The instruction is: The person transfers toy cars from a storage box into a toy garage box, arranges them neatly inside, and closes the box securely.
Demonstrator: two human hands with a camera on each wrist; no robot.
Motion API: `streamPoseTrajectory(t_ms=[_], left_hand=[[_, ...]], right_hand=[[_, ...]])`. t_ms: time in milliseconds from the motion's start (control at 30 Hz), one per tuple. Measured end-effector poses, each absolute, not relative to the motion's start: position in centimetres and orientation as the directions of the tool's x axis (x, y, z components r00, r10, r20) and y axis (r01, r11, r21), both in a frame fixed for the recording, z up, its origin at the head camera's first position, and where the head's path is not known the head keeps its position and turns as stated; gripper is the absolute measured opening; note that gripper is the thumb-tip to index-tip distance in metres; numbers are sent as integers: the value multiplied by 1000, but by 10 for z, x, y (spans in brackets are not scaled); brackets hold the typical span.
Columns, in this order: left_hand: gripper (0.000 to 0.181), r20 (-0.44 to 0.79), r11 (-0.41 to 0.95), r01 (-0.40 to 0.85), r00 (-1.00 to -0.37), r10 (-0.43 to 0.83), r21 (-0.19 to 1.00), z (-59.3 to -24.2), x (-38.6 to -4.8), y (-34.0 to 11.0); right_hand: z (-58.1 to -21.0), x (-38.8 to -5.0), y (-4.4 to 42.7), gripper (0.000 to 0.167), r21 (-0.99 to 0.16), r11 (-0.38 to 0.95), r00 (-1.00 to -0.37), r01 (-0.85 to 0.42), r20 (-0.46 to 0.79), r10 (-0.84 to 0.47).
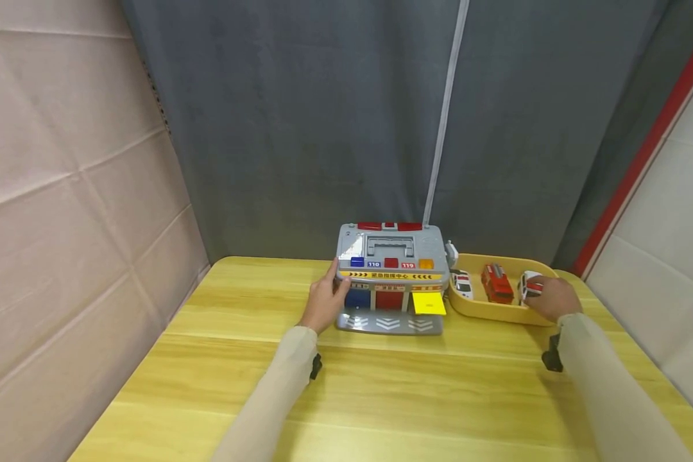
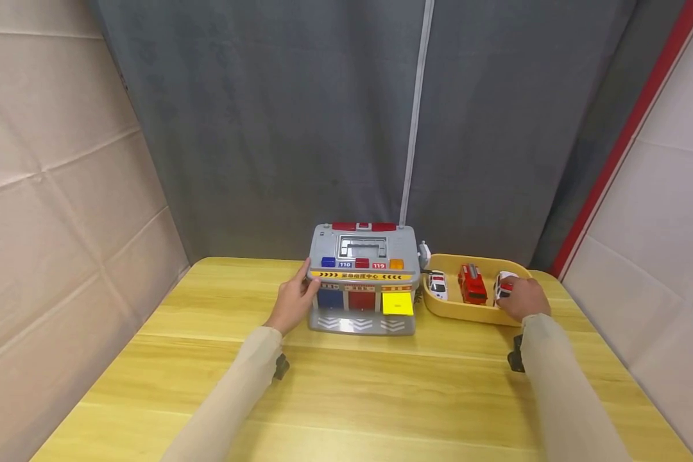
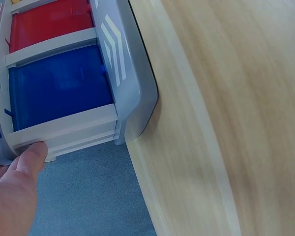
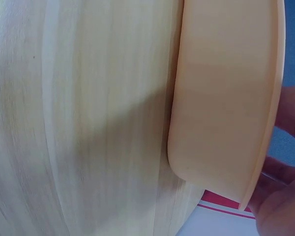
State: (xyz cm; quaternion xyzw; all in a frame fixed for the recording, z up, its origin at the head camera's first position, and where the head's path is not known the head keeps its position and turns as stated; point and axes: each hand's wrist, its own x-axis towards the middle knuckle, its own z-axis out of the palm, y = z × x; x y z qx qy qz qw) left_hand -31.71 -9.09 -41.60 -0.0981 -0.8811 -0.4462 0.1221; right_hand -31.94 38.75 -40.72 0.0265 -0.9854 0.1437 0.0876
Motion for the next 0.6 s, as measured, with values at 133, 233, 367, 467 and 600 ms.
streamPoseTrajectory(t_ms=[133, 233, 367, 467, 600], left_hand=[[66, 297, 578, 277, -953, 62, 768, -416, -318, -91], [66, 297, 574, 278, -953, 62, 770, -416, -318, -91], [66, 290, 572, 270, -955, 59, 775, -417, -319, -91], [66, 290, 575, 269, -955, 56, 772, -416, -318, -91], [66, 287, 578, 265, -956, 56, 772, -417, -318, -91]], right_hand=[[-407, -320, 389, 49, -266, 961, -986, -80, 163, -37], [-409, -323, 391, 49, -257, 962, -986, -90, 158, -50], [-410, -326, 393, 50, -243, 965, -987, -100, 144, -66], [-409, -327, 393, 50, -237, 967, -991, -95, 116, -69], [-407, -329, 391, 46, -220, 972, -996, -82, 59, -70]])
